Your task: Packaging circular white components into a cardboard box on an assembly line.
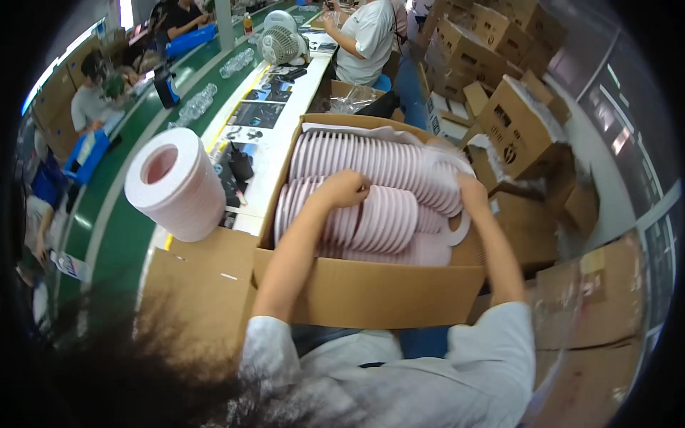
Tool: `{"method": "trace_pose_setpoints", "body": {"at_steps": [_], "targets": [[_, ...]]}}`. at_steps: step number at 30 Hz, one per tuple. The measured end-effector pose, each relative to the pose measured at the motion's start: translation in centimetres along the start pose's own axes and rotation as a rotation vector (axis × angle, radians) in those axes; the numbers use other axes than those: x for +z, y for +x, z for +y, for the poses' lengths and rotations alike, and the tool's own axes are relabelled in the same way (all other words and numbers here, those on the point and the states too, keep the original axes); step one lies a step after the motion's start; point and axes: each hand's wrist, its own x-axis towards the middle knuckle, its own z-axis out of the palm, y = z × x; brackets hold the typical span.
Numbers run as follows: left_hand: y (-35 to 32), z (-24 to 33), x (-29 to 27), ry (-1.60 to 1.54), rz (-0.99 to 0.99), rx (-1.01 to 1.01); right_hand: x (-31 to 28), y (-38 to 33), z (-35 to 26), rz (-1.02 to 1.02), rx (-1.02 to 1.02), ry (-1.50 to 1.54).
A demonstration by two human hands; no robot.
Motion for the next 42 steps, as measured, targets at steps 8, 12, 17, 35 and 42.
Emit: {"method": "trace_pose_setpoints", "body": {"at_steps": [8,12,17,35,42], "targets": [[1.1,0.5,0.6,-0.057,0.022,0.039,-3.7,4.4,-5.6,0.348,-0.080,0.097],[-0.3,-0.5,0.3,-0.004,0.028,0.036,-5.5,10.4,-20.5,0.203,0.157,0.838],[0.1,-4.5,3.2,0.010,0.195,0.134,-7.3,15.8,-39.4,-0.255,0.188,1.903],[0.5,-1.0,0.0,-0.037,-0.017,0.027,-0.9,19.4,-57.8,-0.020,-0.045,1.096],[0.2,0.0,-0.1,-0.049,-0.084,-0.084,-3.8,14.2,-48.0,0.175,-0.326,1.232]]}}
